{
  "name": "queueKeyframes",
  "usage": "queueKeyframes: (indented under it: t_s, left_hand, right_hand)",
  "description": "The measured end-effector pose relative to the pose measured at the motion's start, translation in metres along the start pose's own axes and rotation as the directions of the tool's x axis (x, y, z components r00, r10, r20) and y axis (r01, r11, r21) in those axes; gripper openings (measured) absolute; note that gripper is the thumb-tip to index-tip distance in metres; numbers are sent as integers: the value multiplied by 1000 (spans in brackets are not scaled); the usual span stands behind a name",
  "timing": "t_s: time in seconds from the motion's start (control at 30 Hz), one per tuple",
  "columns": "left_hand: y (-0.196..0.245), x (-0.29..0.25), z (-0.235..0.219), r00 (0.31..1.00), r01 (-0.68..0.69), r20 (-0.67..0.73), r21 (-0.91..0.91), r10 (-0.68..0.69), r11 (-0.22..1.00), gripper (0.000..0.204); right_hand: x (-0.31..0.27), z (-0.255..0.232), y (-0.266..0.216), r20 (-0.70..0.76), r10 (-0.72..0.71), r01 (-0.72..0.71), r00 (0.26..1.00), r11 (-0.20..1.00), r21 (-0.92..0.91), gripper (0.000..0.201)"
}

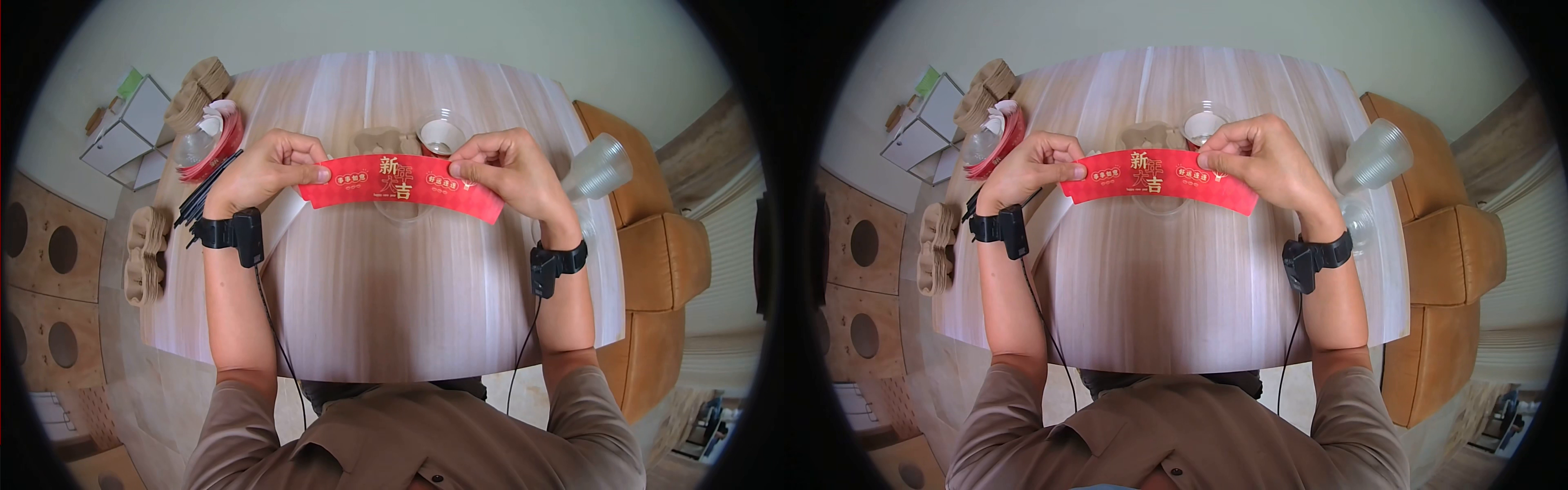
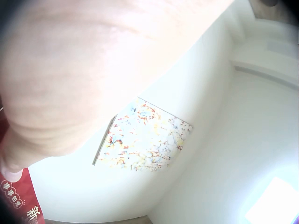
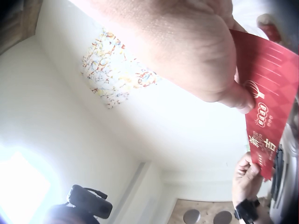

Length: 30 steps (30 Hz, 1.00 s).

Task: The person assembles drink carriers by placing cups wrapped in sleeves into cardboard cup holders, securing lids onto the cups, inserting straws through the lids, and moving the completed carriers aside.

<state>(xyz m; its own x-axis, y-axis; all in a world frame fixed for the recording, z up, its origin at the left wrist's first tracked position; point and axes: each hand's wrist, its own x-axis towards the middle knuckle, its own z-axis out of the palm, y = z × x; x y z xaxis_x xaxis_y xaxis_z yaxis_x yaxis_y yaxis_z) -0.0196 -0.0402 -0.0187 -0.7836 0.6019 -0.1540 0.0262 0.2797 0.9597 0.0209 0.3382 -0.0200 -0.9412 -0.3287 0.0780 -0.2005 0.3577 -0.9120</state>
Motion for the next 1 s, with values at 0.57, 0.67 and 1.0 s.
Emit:
queueKeyframes:
  t_s: [0.57,0.67,1.0]
  left_hand:
    - [-4,2,2,1000,15,5,-11,-15,1000,13]
    - [-6,4,4,1000,15,12,-14,-14,1000,14]
    - [-8,6,5,1000,6,23,-8,-6,1000,13]
  right_hand:
    - [-1,1,1,11,-15,15,1000,1000,2,10]
    - [-1,1,1,15,-18,18,1000,1000,19,10]
    - [-1,0,3,22,9,-9,1000,1000,-2,10]
